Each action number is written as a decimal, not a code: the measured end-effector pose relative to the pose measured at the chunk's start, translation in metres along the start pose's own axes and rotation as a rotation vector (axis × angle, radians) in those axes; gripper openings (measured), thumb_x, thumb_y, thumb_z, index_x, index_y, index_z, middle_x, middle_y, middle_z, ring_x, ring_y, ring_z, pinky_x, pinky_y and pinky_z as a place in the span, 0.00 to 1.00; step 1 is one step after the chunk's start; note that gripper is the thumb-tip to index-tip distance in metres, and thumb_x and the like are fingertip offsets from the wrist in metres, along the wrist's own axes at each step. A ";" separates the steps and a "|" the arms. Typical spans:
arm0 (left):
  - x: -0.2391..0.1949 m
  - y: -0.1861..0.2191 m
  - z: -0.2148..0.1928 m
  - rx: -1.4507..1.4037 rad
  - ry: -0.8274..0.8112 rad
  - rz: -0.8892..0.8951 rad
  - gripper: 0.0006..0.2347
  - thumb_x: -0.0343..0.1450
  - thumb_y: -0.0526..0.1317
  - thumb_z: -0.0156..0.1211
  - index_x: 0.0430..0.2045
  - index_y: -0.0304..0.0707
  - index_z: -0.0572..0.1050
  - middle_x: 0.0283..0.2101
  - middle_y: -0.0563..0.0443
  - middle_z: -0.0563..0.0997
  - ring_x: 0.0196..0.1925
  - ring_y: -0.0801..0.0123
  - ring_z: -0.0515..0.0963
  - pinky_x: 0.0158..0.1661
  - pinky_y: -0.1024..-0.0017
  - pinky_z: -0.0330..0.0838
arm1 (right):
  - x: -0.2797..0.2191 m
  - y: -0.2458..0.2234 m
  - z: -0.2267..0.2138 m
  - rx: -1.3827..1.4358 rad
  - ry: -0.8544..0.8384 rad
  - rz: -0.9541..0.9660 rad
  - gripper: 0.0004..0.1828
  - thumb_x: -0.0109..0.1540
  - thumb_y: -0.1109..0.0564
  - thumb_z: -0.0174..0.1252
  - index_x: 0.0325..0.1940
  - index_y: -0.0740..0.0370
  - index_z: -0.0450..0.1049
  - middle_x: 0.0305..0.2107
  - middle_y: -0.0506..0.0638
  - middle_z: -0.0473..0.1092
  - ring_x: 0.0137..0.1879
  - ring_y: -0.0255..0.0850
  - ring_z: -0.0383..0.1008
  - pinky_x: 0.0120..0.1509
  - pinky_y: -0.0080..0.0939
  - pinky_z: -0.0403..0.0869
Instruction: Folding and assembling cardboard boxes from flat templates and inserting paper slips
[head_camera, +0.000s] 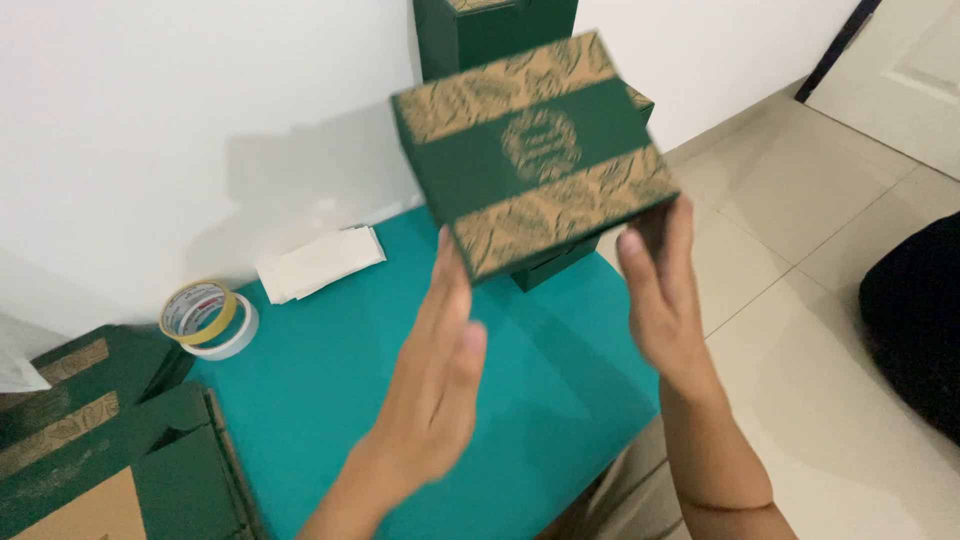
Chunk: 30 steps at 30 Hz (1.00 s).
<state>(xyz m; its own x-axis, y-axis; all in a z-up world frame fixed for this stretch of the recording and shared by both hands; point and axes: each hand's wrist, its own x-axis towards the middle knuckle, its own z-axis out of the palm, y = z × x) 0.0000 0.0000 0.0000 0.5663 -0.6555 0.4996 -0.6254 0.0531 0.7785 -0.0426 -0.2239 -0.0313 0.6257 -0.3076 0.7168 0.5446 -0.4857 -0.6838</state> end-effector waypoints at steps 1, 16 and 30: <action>0.019 -0.005 0.004 0.001 0.004 0.000 0.26 0.78 0.48 0.27 0.69 0.31 0.38 0.75 0.38 0.36 0.78 0.52 0.34 0.74 0.57 0.33 | 0.016 -0.001 -0.004 0.002 -0.003 -0.002 0.28 0.72 0.52 0.39 0.72 0.70 0.45 0.62 0.56 0.55 0.67 0.41 0.55 0.72 0.40 0.58; 0.138 -0.035 0.028 -0.071 -0.021 -0.113 0.33 0.71 0.61 0.17 0.70 0.42 0.44 0.76 0.50 0.44 0.78 0.70 0.38 0.67 0.68 0.32 | 0.119 0.046 -0.034 -0.132 0.101 0.166 0.25 0.70 0.41 0.36 0.63 0.59 0.55 0.57 0.48 0.61 0.63 0.38 0.59 0.67 0.41 0.60; 0.150 -0.047 0.032 -0.124 -0.031 -0.156 0.35 0.70 0.63 0.19 0.70 0.45 0.42 0.77 0.52 0.40 0.78 0.68 0.38 0.66 0.64 0.28 | 0.135 0.072 -0.031 -0.098 0.096 0.257 0.24 0.68 0.39 0.36 0.59 0.56 0.58 0.53 0.44 0.62 0.60 0.35 0.60 0.65 0.38 0.62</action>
<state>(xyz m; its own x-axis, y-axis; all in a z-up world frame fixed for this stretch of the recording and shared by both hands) 0.0973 -0.1250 0.0258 0.6332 -0.6856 0.3592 -0.4593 0.0407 0.8874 0.0638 -0.3256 0.0200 0.6781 -0.5040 0.5349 0.3160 -0.4571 -0.8314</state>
